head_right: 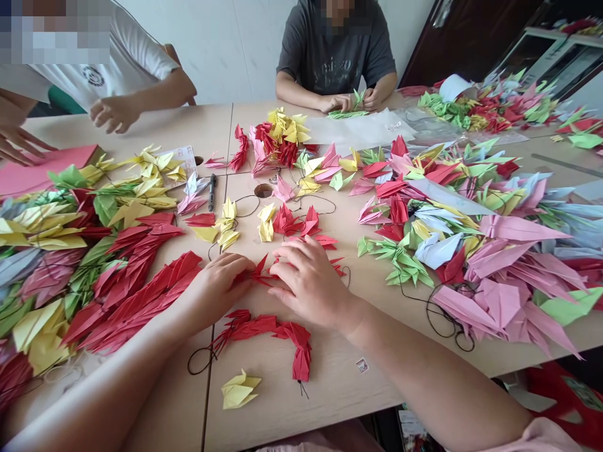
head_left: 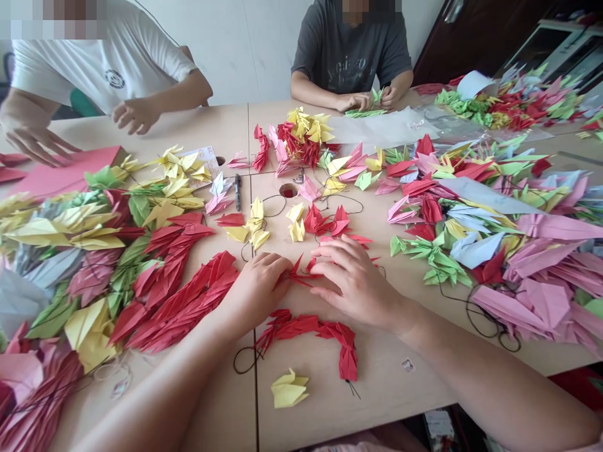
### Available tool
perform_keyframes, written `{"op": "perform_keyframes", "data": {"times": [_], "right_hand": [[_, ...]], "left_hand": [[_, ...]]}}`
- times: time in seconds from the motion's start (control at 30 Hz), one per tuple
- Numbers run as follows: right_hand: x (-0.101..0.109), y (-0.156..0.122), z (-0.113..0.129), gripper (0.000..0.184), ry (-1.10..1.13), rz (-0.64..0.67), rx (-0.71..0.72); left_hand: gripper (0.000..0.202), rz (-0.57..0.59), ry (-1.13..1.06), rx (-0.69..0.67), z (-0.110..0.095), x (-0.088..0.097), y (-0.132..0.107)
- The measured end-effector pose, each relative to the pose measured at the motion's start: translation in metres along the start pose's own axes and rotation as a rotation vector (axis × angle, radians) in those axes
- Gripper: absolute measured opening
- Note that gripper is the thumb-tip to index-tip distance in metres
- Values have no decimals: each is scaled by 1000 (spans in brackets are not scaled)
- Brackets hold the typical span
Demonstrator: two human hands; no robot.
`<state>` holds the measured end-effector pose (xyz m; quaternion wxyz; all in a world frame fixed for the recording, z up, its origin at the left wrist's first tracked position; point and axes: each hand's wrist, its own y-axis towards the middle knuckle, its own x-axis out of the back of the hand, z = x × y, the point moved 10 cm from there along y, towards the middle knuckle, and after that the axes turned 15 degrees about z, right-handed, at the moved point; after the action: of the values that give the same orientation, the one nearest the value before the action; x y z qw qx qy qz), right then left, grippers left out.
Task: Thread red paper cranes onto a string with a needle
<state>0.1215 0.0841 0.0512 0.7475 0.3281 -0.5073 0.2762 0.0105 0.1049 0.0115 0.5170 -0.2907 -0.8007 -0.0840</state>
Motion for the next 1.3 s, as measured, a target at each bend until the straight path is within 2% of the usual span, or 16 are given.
{"op": "perform_keyframes", "data": {"times": [0.2, 0.3, 0.5, 0.73, 0.9, 1.3], "right_hand": [[-8, 2, -1, 9, -11, 58, -7], [-7, 2, -4, 12, -4, 48, -12], [-2, -1, -12, 14, 7, 14, -36], [-2, -2, -14, 15, 29, 26, -45], [-1, -2, -14, 14, 41, 20, -42], [2, -3, -12, 16, 73, 4, -28]], "left_hand": [[9, 0, -14, -50, -9, -2, 0], [18, 0, -18, -11, -1, 4, -3], [32, 72, -25, 110, 19, 9, -8], [27, 116, -48, 74, 10, 4, -5], [17, 69, -97, 61, 12, 5, -3], [16, -61, -85, 117, 12, 21, -6]]}}
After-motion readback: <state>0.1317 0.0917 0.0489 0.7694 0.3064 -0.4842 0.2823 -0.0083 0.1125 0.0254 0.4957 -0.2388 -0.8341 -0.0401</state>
